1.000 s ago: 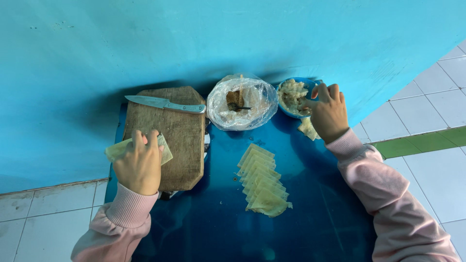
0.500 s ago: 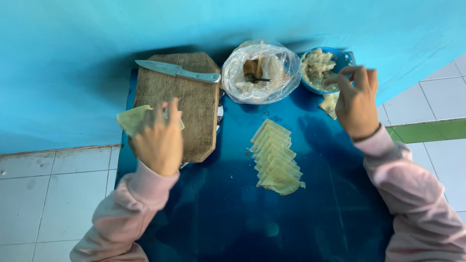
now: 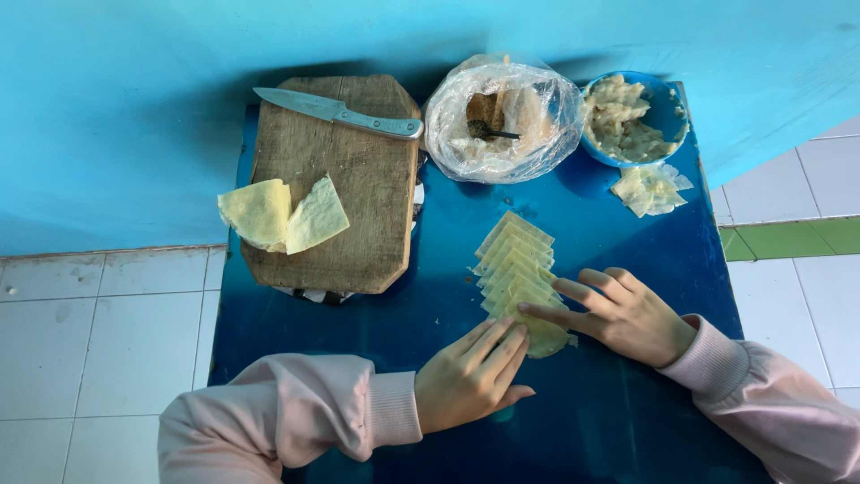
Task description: The person spoons brown filling from a plastic-lined bowl onto thin pastry wrappers, folds the wrappers over the filling into triangular pockets by hand, and stacks the folded pieces in a row on the table. A knife and a bowl of filling sit on a cutting board beside the work area.
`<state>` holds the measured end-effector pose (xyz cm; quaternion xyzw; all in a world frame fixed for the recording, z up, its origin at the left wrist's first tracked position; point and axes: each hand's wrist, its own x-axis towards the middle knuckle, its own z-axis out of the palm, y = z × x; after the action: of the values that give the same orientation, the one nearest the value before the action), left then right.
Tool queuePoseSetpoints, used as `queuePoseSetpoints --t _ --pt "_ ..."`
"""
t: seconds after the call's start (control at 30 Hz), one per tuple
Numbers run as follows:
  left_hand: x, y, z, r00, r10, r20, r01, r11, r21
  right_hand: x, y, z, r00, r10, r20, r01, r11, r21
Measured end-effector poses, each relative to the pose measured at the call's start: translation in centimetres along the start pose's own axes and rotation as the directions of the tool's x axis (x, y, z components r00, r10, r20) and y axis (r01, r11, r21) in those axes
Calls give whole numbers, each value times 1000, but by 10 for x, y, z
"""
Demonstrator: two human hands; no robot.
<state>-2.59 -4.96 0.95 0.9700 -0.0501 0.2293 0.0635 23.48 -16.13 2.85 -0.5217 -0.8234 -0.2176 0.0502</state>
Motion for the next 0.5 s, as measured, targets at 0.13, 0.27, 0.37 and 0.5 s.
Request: queuePoseSetpoints --t 0.13,0.27,0.37,0.5 --pt "-4 2 7 1000 11 18 -11 1000 -2 5 9 4 1000 0 9 0 1000 17" --pt "-5 2 8 1000 -2 16 3 999 -34 13 20 5 999 -52 5 52 997 -54" --pt "-5 1 8 1000 3 17 -2 1000 -31 19 28 4 992 -127 23 129 958 -255" --pt "-6 1 9 1000 5 5 -5 999 -32 17 29 1 994 -110 -16 102 963 -249"
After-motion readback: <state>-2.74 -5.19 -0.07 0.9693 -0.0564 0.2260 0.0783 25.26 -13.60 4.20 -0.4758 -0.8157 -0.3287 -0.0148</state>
